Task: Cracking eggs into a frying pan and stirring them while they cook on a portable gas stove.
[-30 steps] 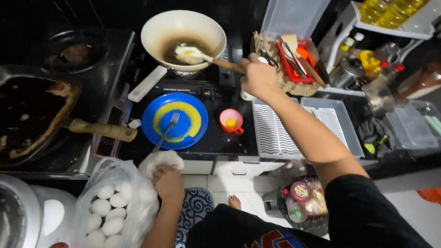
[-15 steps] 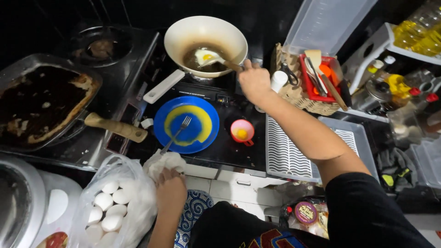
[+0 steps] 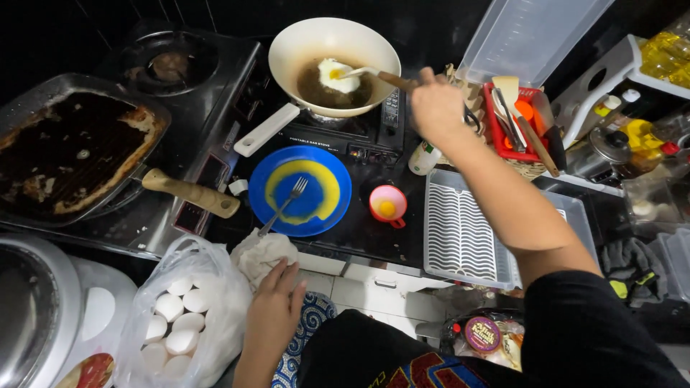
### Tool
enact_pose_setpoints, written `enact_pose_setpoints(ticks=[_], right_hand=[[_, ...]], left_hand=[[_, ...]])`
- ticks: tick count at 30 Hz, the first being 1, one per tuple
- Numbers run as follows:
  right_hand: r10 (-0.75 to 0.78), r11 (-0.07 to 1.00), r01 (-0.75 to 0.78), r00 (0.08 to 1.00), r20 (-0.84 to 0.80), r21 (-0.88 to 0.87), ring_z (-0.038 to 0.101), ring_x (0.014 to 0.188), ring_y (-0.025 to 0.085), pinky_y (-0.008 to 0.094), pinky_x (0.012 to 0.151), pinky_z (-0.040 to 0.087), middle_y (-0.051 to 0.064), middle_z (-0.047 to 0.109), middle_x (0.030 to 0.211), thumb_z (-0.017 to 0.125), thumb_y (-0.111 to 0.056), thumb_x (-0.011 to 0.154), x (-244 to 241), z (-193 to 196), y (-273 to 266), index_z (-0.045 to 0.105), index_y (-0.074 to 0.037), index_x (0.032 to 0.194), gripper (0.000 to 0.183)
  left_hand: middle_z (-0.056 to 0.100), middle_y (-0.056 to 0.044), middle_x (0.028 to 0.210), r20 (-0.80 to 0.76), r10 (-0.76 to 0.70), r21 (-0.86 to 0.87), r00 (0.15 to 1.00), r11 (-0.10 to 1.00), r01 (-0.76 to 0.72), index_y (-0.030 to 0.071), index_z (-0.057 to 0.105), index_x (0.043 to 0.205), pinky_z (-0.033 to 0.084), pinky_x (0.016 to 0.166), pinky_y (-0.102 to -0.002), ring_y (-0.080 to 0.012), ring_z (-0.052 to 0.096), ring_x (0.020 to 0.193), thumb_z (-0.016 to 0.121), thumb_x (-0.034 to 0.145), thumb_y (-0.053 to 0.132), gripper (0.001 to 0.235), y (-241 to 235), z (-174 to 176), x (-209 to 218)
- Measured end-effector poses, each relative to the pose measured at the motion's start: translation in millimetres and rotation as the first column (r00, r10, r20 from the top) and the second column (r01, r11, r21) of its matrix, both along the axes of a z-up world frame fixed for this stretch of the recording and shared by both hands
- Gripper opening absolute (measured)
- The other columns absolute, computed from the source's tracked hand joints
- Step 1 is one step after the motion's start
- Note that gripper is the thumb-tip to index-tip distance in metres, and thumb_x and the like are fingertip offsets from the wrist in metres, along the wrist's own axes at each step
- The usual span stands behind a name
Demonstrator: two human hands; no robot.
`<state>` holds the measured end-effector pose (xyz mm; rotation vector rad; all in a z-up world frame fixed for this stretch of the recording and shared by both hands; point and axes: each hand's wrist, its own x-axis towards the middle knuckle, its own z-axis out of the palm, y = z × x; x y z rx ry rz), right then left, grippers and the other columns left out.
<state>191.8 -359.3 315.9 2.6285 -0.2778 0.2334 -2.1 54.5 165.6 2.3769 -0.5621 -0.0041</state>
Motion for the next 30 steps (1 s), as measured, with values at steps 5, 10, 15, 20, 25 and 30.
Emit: enact_pose_setpoints(ticks=[5,10,15,20,25,30], right_hand=[[0.03,0.998,-0.031,0.999,-0.014,-0.061,0.07,0.094,0.027,0.042,0.059,0.06,0.002,0.061,0.117,0.074,-0.026,0.076,-19.3,13.7,-5.8,0.079,-0.018,0.105,0.03],[0.033,0.998,-0.038,0.996,-0.084,-0.051,0.07,0.099,0.025,0.04,0.063,0.061,0.004,0.064,0.125,0.065,-0.015,0.086,-13.8,-8.2,4.8,0.078,-0.019,0.113,0.03],[0.113,0.993,-0.11,0.986,0.126,-0.033,0.064,0.09,0.026,0.038,0.049,0.057,0.004,0.059,0.112,0.065,-0.014,0.084,-2.1,-21.4,-3.7,0.076,-0.022,0.11,0.029],[0.072,0.996,-0.071,0.997,0.025,-0.048,0.068,0.092,0.026,0.039,0.055,0.06,0.003,0.063,0.116,0.07,-0.015,0.08,-15.9,-0.6,12.7,0.08,-0.016,0.102,0.024],[0.276,0.958,-0.24,0.922,0.272,-0.158,0.065,0.076,0.026,0.038,0.043,0.053,0.004,0.062,0.098,0.068,-0.016,0.079,9.4,-52.8,-5.1,0.078,-0.022,0.098,0.022],[0.133,0.991,-0.135,0.981,0.142,0.003,0.065,0.089,0.03,0.044,0.051,0.059,0.008,0.06,0.113,0.063,-0.01,0.086,2.9,-20.9,4.1,0.075,-0.018,0.116,0.033]], left_hand=[[0.059,-0.012,0.146,0.043,0.024,-0.019,0.999,1.0,-0.024,0.01,0.063,0.137,0.049,0.105,-0.046,-0.0315,0.055,0.133,0.054,0.1,0.035,0.046,5.7,-0.7,0.3],[0.061,-0.014,0.144,0.094,0.012,-0.009,0.995,1.0,-0.011,0.008,0.063,0.137,0.049,0.105,-0.045,-0.032,0.057,0.132,0.055,0.1,0.035,0.046,8.4,0.2,1.0],[0.061,-0.015,0.142,0.035,-0.005,0.0,0.999,1.0,0.005,0.009,0.062,0.138,0.051,0.102,-0.047,-0.0337,0.058,0.129,0.052,0.102,0.037,0.047,10.4,7.5,-3.5],[0.062,-0.015,0.141,0.024,0.004,-0.008,1.0,1.0,-0.004,0.008,0.062,0.139,0.05,0.105,-0.046,-0.033,0.058,0.13,0.053,0.101,0.035,0.047,10.9,17.0,-7.7],[0.065,-0.014,0.138,0.055,0.01,-0.025,0.998,1.0,-0.009,0.007,0.064,0.136,0.051,0.103,-0.045,-0.0316,0.062,0.125,0.054,0.101,0.032,0.044,10.4,19.2,-13.7],[0.067,-0.014,0.135,0.062,0.031,-0.048,0.998,0.998,-0.028,0.007,0.064,0.136,0.053,0.1,-0.045,-0.0311,0.063,0.123,0.053,0.102,0.034,0.045,17.0,17.4,-16.3]])
